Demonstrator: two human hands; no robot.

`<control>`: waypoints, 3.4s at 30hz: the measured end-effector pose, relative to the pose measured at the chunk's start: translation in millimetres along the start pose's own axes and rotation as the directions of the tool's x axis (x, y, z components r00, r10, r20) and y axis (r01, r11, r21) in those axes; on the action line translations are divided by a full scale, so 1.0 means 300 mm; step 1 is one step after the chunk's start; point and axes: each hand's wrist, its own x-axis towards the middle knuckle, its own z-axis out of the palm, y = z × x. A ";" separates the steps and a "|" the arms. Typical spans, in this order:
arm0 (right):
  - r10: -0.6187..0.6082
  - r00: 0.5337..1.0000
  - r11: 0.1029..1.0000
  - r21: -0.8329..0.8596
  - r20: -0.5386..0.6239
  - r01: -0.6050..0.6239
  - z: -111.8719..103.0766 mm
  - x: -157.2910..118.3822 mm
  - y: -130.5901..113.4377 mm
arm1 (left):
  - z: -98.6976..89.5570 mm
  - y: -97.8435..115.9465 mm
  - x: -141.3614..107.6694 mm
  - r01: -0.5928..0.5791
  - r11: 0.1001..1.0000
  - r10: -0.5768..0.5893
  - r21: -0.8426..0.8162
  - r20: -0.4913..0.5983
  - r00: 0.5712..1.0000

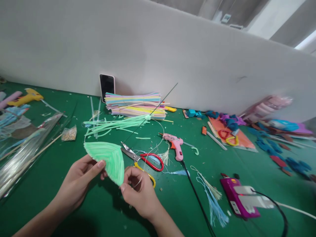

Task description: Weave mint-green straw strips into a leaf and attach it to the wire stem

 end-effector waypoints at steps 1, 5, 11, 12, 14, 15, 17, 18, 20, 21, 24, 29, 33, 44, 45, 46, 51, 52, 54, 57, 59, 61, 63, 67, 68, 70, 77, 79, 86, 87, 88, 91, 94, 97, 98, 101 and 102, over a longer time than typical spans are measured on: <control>0.002 1.000 1.000 0.001 0.000 -0.002 0.000 -0.001 0.000 | -0.001 0.000 -0.001 -0.002 1.000 0.002 -0.005 0.002 1.000; 0.011 1.000 1.000 0.003 -0.011 -0.011 -0.001 -0.003 0.006 | -0.002 0.002 -0.005 -0.009 1.000 0.009 -0.025 0.006 1.000; 0.027 0.999 0.999 -0.017 -0.026 -0.027 -0.003 0.000 0.010 | 0.003 0.009 -0.005 -0.001 0.999 0.001 -0.038 -0.002 1.000; 0.035 0.999 0.999 -0.017 -0.031 -0.035 -0.003 0.001 0.009 | 0.004 0.010 -0.005 0.001 0.999 -0.001 -0.036 -0.002 1.000; 0.049 0.998 0.999 -0.013 -0.033 -0.050 0.000 0.001 0.005 | 0.003 0.012 -0.006 0.002 1.000 -0.002 -0.031 0.001 1.000; 0.054 0.998 0.998 -0.010 -0.033 -0.054 0.001 0.001 0.004 | 0.002 0.013 -0.006 0.003 1.000 -0.003 -0.028 0.001 1.000; 0.059 0.998 0.998 -0.002 -0.035 -0.059 0.002 0.001 0.003 | 0.001 0.013 -0.008 0.000 1.000 0.000 -0.030 -0.001 1.000; 0.061 0.998 0.998 0.004 -0.036 -0.060 0.003 0.001 0.004 | 0.000 0.013 -0.009 -0.003 0.999 0.002 -0.033 -0.002 1.000; 0.057 0.998 0.998 0.021 -0.041 -0.056 0.002 0.000 0.010 | -0.001 0.012 -0.010 -0.002 0.999 0.001 -0.039 -0.003 1.000; 0.051 0.998 0.998 0.029 -0.041 -0.050 0.001 0.000 0.014 | -0.002 0.011 -0.011 -0.001 0.999 0.001 -0.040 -0.003 1.000; 0.018 0.999 0.999 0.048 -0.041 -0.016 -0.003 -0.001 0.022 | -0.006 0.010 -0.010 0.009 0.999 -0.009 -0.042 -0.018 1.000; -0.043 0.997 0.998 0.053 -0.063 0.046 -0.004 0.003 0.012 | -0.013 0.014 -0.002 -0.006 0.999 0.005 -0.033 -0.036 0.999; -0.057 0.996 0.998 0.021 -0.063 0.058 -0.001 0.001 0.006 | -0.011 0.021 0.000 -0.011 0.998 0.008 -0.060 -0.040 0.999; -0.104 0.994 0.992 -0.079 -0.027 0.102 -0.001 -0.010 -0.007 | -0.006 0.022 0.008 0.018 0.996 -0.022 -0.093 -0.042 0.999; -0.095 0.995 0.992 -0.085 -0.013 0.094 0.000 -0.011 -0.010 | -0.006 0.020 0.008 0.019 0.996 -0.022 -0.089 -0.036 0.999; -0.085 0.996 0.992 -0.093 0.001 0.085 0.001 -0.013 -0.013 | -0.006 0.018 0.007 0.018 0.996 -0.021 -0.085 -0.026 0.999; -0.060 0.997 0.987 -0.148 0.046 0.066 0.003 -0.019 -0.018 | -0.002 0.014 0.004 0.018 0.997 -0.016 -0.076 0.023 1.000; -0.060 0.997 0.986 -0.150 0.051 0.067 0.004 -0.019 -0.018 | -0.002 0.015 0.005 0.019 0.997 -0.018 -0.077 0.018 1.000; -0.064 0.996 0.987 -0.146 0.063 0.072 0.007 -0.019 -0.014 | -0.003 0.021 0.007 0.020 0.996 -0.021 -0.088 -0.013 1.000; -0.080 0.996 0.986 -0.141 0.041 0.085 0.011 -0.017 -0.005 | -0.008 0.032 0.010 0.008 0.993 -0.017 -0.118 -0.079 0.997; -0.113 0.993 0.983 -0.152 -0.043 0.105 0.010 -0.015 0.002 | -0.011 0.036 0.011 -0.002 0.991 -0.012 -0.132 -0.102 0.995; -0.162 0.977 0.972 -0.190 -0.136 0.135 0.007 -0.012 0.008 | -0.011 0.037 0.010 -0.002 0.992 -0.011 -0.129 -0.101 0.995; -0.213 0.961 0.957 -0.235 -0.177 0.169 0.005 -0.010 0.011 | -0.009 0.035 0.009 0.002 0.993 -0.012 -0.115 -0.086 0.996; -0.300 0.940 0.923 -0.300 -0.164 0.242 0.008 -0.012 0.007 | -0.003 0.029 0.007 0.006 0.997 -0.011 -0.083 -0.060 0.998; -0.317 0.935 0.912 -0.320 -0.158 0.255 0.010 -0.013 0.006 | -0.002 0.028 0.007 0.006 0.997 -0.010 -0.075 -0.057 0.998; -0.341 0.929 0.895 -0.352 -0.146 0.273 0.013 -0.015 0.005 | -0.002 0.027 0.007 0.001 0.998 -0.004 -0.061 -0.059 0.998; -0.367 0.915 0.869 -0.412 -0.168 0.273 0.015 -0.014 0.006 | -0.008 0.026 0.002 -0.023 0.999 0.026 0.041 -0.077 0.997; -0.354 0.919 0.873 -0.414 -0.176 0.257 0.015 -0.014 0.006 | -0.008 0.027 0.001 -0.030 0.997 0.036 0.074 -0.082 0.996; -0.306 0.932 0.894 -0.394 -0.192 0.212 0.010 -0.016 0.002 | -0.014 0.024 -0.004 -0.037 0.989 0.050 0.141 -0.091 0.995; -0.291 0.938 0.899 -0.390 -0.188 0.201 0.010 -0.016 0.002 | -0.016 0.022 -0.005 -0.037 0.989 0.050 0.144 -0.083 0.995; -0.273 0.944 0.903 -0.387 -0.183 0.186 0.010 -0.015 0.002 | -0.016 0.020 -0.006 -0.037 0.989 0.049 0.142 -0.076 0.996; -0.222 0.960 0.902 -0.410 -0.170 0.136 0.013 -0.012 0.001 | -0.010 0.016 -0.008 -0.028 0.997 0.031 0.078 -0.045 0.999; -0.211 0.967 0.872 -0.475 -0.144 0.119 0.019 -0.007 -0.001 | 0.008 0.023 -0.009 0.019 1.000 -0.019 -0.006 0.015 1.000; -0.193 0.977 0.860 -0.494 -0.091 0.123 0.025 -0.005 -0.005 | 0.026 0.038 -0.008 0.084 0.996 -0.085 0.016 0.103 0.991; -0.175 0.982 0.867 -0.485 -0.072 0.119 0.027 -0.006 -0.007 | 0.029 0.043 -0.008 0.096 0.995 -0.099 0.033 0.124 0.987; -0.103 0.994 0.898 -0.432 -0.034 0.078 0.028 -0.009 -0.014 | 0.028 0.050 -0.007 0.100 0.993 -0.108 0.059 0.141 0.984; -0.079 0.996 0.912 -0.407 -0.030 0.060 0.027 -0.010 -0.016 | 0.025 0.050 -0.007 0.097 0.993 -0.105 0.065 0.141 0.984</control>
